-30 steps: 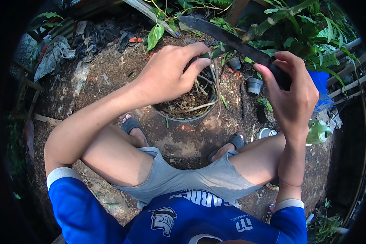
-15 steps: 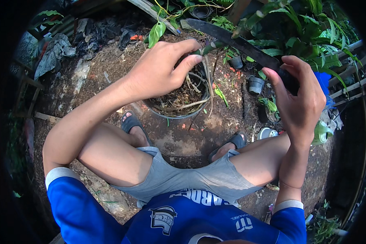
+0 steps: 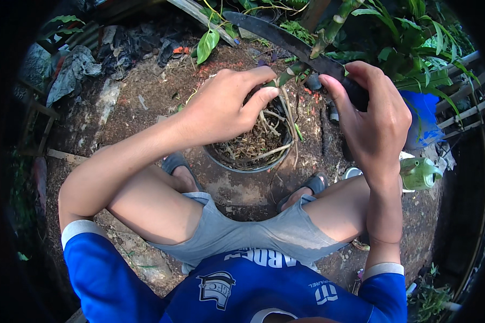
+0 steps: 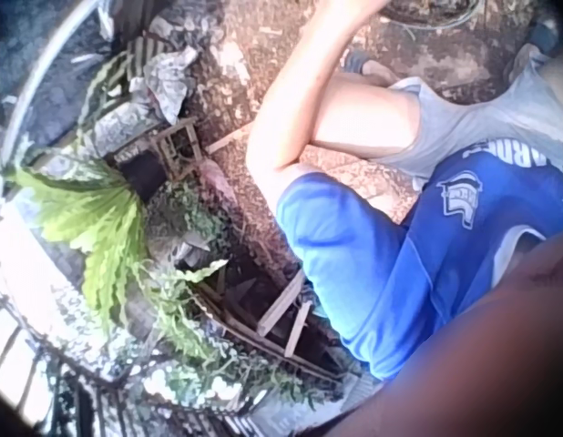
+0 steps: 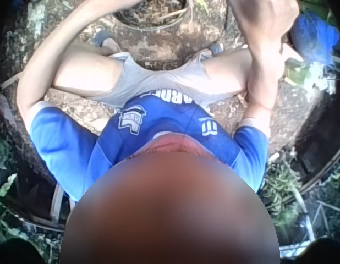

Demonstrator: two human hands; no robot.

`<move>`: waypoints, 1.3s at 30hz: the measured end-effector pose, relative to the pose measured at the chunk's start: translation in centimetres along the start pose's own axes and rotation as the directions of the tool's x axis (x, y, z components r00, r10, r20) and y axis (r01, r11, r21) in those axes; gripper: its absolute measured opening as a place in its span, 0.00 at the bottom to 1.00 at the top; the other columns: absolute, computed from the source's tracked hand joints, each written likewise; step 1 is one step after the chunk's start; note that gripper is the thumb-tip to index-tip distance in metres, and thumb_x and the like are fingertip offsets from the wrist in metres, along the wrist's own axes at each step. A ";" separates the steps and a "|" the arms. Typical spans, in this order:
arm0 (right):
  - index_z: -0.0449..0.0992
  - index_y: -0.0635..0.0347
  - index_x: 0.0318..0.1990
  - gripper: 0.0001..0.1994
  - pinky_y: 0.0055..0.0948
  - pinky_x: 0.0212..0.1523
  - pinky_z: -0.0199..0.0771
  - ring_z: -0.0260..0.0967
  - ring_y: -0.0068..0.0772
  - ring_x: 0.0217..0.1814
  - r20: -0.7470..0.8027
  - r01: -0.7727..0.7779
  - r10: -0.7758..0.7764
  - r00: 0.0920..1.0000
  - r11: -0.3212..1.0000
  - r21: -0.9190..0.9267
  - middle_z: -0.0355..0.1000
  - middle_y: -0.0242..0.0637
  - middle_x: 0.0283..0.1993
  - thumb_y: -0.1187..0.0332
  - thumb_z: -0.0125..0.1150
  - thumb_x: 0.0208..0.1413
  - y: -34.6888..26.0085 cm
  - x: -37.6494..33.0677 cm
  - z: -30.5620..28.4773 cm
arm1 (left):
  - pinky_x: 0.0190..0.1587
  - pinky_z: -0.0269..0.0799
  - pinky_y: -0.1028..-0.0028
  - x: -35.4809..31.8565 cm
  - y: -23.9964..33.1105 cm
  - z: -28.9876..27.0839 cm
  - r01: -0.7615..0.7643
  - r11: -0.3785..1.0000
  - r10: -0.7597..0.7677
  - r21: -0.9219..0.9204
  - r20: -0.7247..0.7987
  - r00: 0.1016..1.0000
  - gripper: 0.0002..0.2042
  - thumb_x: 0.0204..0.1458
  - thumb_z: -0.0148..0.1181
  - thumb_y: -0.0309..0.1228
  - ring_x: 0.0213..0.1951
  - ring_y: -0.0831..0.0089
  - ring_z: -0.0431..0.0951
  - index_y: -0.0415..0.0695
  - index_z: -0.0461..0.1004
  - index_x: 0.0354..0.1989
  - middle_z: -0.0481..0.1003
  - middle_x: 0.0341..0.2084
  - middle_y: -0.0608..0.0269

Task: The person sits on the ground and uses a knife to trim plant stems and leaves. They cut the stems into smaller pieces and place them into a container, occasionally adjusting the plant material with their hands.

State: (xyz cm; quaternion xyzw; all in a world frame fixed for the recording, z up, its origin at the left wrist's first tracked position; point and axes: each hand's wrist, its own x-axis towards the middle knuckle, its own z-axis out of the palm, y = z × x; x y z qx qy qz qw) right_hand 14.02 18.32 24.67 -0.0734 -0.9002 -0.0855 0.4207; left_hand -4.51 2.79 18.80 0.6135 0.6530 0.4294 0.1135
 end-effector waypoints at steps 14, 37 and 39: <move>0.78 0.60 0.36 0.16 0.36 0.25 0.71 0.70 0.40 0.24 0.167 0.064 -0.091 0.982 0.985 0.159 0.72 0.36 0.24 0.61 0.79 0.49 -0.5 -1.2 -1.7 | 0.48 0.76 0.53 -1.2 -0.2 1.1 0.032 0.999 -0.032 0.003 -0.008 0.999 0.15 0.64 0.58 0.34 0.46 0.41 0.81 0.34 0.78 0.50 0.81 0.41 0.39; 0.81 0.61 0.35 0.13 0.35 0.28 0.73 0.74 0.41 0.27 0.082 0.057 -0.065 0.995 0.994 0.094 0.77 0.38 0.27 0.66 0.81 0.47 0.6 -0.5 -1.9 | 0.40 0.76 0.55 0.2 -0.6 0.4 -0.044 0.999 0.044 -0.026 0.007 0.999 0.13 0.65 0.57 0.34 0.38 0.41 0.82 0.35 0.77 0.48 0.79 0.32 0.39; 0.81 0.61 0.35 0.13 0.35 0.27 0.73 0.74 0.41 0.27 0.079 0.068 -0.073 0.994 0.995 0.071 0.77 0.38 0.27 0.66 0.81 0.46 0.6 -0.5 -1.9 | 0.40 0.77 0.55 0.2 -0.6 0.3 -0.096 0.995 0.095 -0.012 -0.027 0.995 0.13 0.65 0.57 0.33 0.38 0.42 0.82 0.35 0.77 0.49 0.80 0.32 0.39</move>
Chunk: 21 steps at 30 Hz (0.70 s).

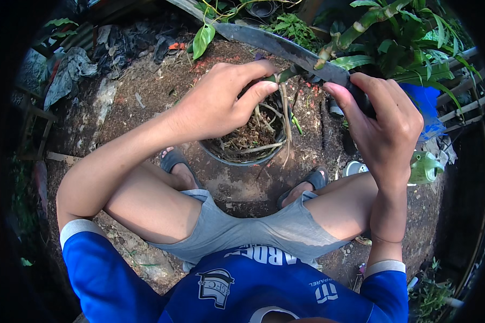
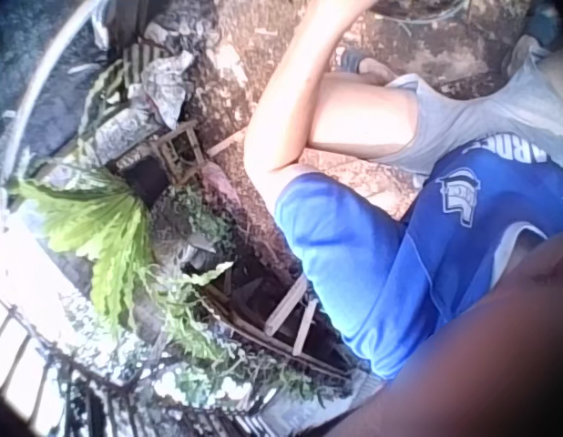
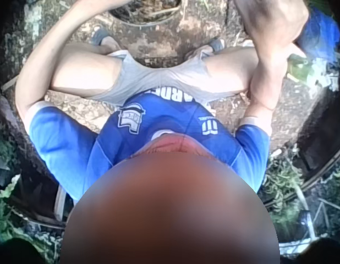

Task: The person sits on the ground and uses a knife to trim plant stems and leaves. They cut the stems into smaller pieces and place them into a container, occasionally adjusting the plant material with their hands.

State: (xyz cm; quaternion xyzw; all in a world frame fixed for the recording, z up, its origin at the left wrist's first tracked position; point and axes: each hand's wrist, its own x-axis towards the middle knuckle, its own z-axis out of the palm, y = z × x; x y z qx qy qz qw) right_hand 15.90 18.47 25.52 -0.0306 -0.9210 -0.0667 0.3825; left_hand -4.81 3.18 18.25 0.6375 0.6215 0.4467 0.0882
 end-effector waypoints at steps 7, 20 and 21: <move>0.81 0.62 0.35 0.15 0.32 0.26 0.71 0.72 0.38 0.25 -0.093 -0.028 0.020 0.996 0.996 -0.087 0.78 0.39 0.29 0.67 0.82 0.45 1.0 0.6 -1.1 | 0.46 0.77 0.60 -0.5 -0.7 -1.0 0.072 0.997 -0.072 0.020 0.048 0.996 0.13 0.67 0.57 0.32 0.41 0.51 0.84 0.33 0.77 0.50 0.81 0.36 0.42; 0.77 0.57 0.33 0.14 0.37 0.26 0.70 0.71 0.40 0.26 0.055 -0.077 0.076 0.996 0.997 0.010 0.72 0.36 0.24 0.61 0.77 0.51 -1.6 -0.4 1.7 | 0.41 0.77 0.63 -1.4 0.9 0.2 0.273 0.960 -0.272 0.066 -0.019 0.962 0.13 0.63 0.63 0.34 0.37 0.57 0.84 0.36 0.78 0.47 0.82 0.33 0.48; 0.77 0.57 0.33 0.14 0.37 0.26 0.70 0.71 0.40 0.26 0.045 -0.072 0.072 0.996 0.997 -0.007 0.72 0.35 0.24 0.61 0.77 0.51 -1.6 -0.3 1.9 | 0.40 0.76 0.66 -1.5 1.0 0.5 0.281 0.957 -0.281 0.069 -0.013 0.960 0.12 0.64 0.64 0.34 0.35 0.63 0.83 0.36 0.78 0.45 0.81 0.32 0.52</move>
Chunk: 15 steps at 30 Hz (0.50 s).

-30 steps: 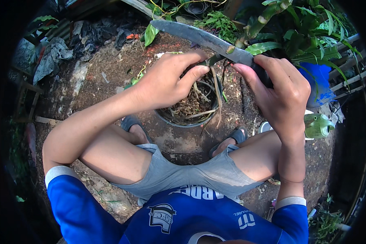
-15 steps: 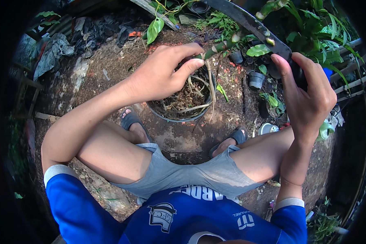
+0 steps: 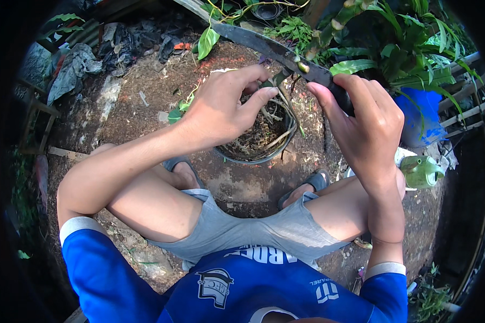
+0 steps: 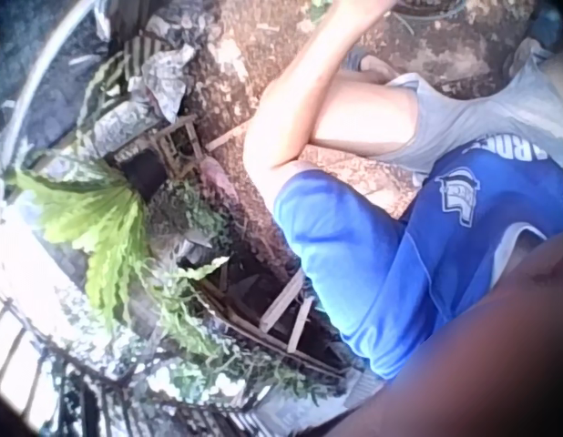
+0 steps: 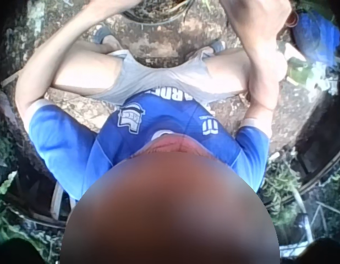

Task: The person sits on the ground and uses a knife to trim plant stems and leaves. They cut the stems into smaller pieces and place them into a container, occasionally adjusting the plant material with their hands.

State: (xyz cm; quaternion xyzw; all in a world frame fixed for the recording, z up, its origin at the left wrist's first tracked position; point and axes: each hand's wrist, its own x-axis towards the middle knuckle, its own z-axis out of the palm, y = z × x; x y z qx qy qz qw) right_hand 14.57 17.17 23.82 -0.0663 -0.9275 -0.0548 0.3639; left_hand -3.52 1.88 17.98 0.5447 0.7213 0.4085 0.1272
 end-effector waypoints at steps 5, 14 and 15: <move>0.77 0.56 0.33 0.14 0.37 0.26 0.70 0.71 0.40 0.26 -0.052 0.020 -0.020 0.998 1.000 0.004 0.72 0.35 0.24 0.60 0.77 0.52 0.1 0.4 0.9 | 0.34 0.74 0.63 0.4 -0.1 2.0 0.058 0.966 -0.076 -0.250 -0.063 0.995 0.16 0.64 0.63 0.39 0.28 0.66 0.83 0.34 0.77 0.42 0.83 0.27 0.51; 0.81 0.61 0.36 0.15 0.31 0.27 0.73 0.73 0.36 0.26 -0.037 0.086 -0.085 0.996 0.996 0.017 0.79 0.37 0.30 0.67 0.82 0.47 0.8 0.9 1.0 | 0.28 0.68 0.70 0.1 0.2 2.3 0.154 0.899 -0.136 -0.411 0.071 0.988 0.14 0.66 0.62 0.36 0.23 0.80 0.74 0.33 0.76 0.44 0.83 0.24 0.56; 0.81 0.61 0.36 0.14 0.31 0.27 0.73 0.73 0.36 0.26 -0.046 0.088 -0.087 0.995 0.996 0.021 0.79 0.37 0.29 0.67 0.82 0.47 0.9 0.9 1.0 | 0.28 0.68 0.70 0.2 0.2 2.3 0.144 0.901 -0.133 -0.410 0.055 0.990 0.14 0.66 0.62 0.36 0.23 0.80 0.75 0.33 0.77 0.44 0.83 0.24 0.56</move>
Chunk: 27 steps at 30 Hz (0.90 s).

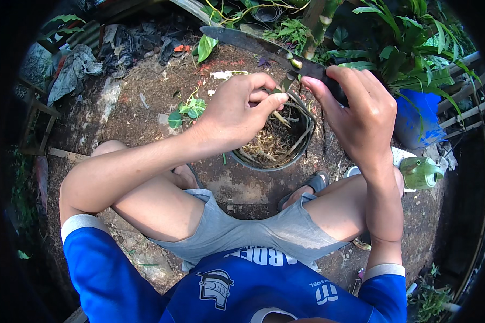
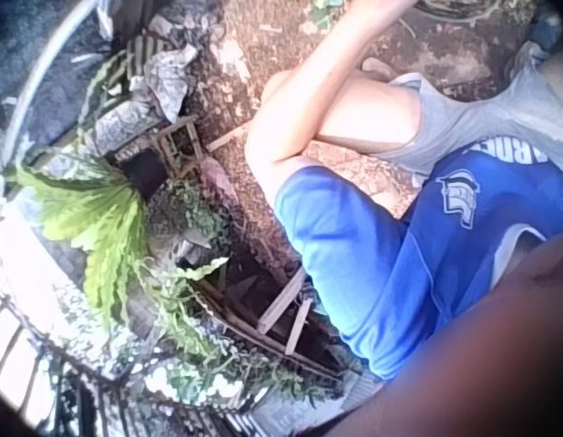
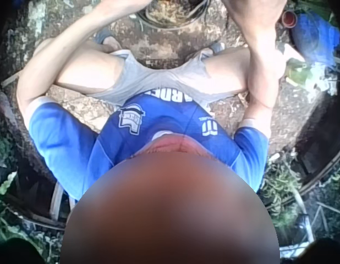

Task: The person sits on the ground and uses a knife to trim plant stems and leaves. They cut the stems into smaller pieces and place them into a container, occasionally adjusting the plant material with their hands.

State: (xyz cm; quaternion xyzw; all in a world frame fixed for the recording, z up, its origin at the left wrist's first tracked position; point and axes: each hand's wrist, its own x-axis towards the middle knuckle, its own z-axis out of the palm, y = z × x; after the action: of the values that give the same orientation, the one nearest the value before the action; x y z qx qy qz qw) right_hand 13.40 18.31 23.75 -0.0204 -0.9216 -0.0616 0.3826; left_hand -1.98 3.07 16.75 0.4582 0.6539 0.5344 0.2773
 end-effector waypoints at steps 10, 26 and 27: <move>0.80 0.58 0.33 0.14 0.37 0.26 0.71 0.71 0.42 0.24 0.020 -0.089 0.088 0.996 0.994 0.058 0.74 0.37 0.24 0.61 0.79 0.51 0.8 -0.3 -1.1 | 0.42 0.77 0.76 -0.2 1.8 -1.4 0.048 0.971 -0.048 0.233 -0.006 0.999 0.14 0.67 0.61 0.34 0.38 0.81 0.83 0.32 0.77 0.49 0.86 0.34 0.55; 0.81 0.57 0.34 0.12 0.33 0.27 0.71 0.71 0.36 0.27 0.022 -0.054 0.056 0.998 0.995 -0.080 0.76 0.33 0.27 0.63 0.79 0.50 0.3 -0.4 -2.1 | 0.40 0.79 0.70 -0.3 1.8 -2.0 -0.048 0.957 0.053 0.286 -0.010 0.999 0.12 0.64 0.64 0.32 0.41 0.70 0.88 0.33 0.79 0.44 0.86 0.34 0.52; 0.81 0.57 0.35 0.12 0.33 0.27 0.71 0.71 0.36 0.27 0.016 -0.040 0.042 0.999 0.995 -0.090 0.76 0.33 0.27 0.63 0.79 0.50 0.3 -0.4 -2.1 | 0.40 0.79 0.70 -0.3 1.9 -2.1 -0.069 0.950 0.074 0.303 -0.005 0.997 0.12 0.64 0.64 0.32 0.41 0.69 0.88 0.33 0.79 0.44 0.86 0.33 0.52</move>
State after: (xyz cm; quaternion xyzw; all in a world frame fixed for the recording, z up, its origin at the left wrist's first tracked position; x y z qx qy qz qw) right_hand 15.21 18.33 24.99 -0.0570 -0.9207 -0.0949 0.3743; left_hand -3.05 1.88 19.05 0.5143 0.7133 0.4413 0.1790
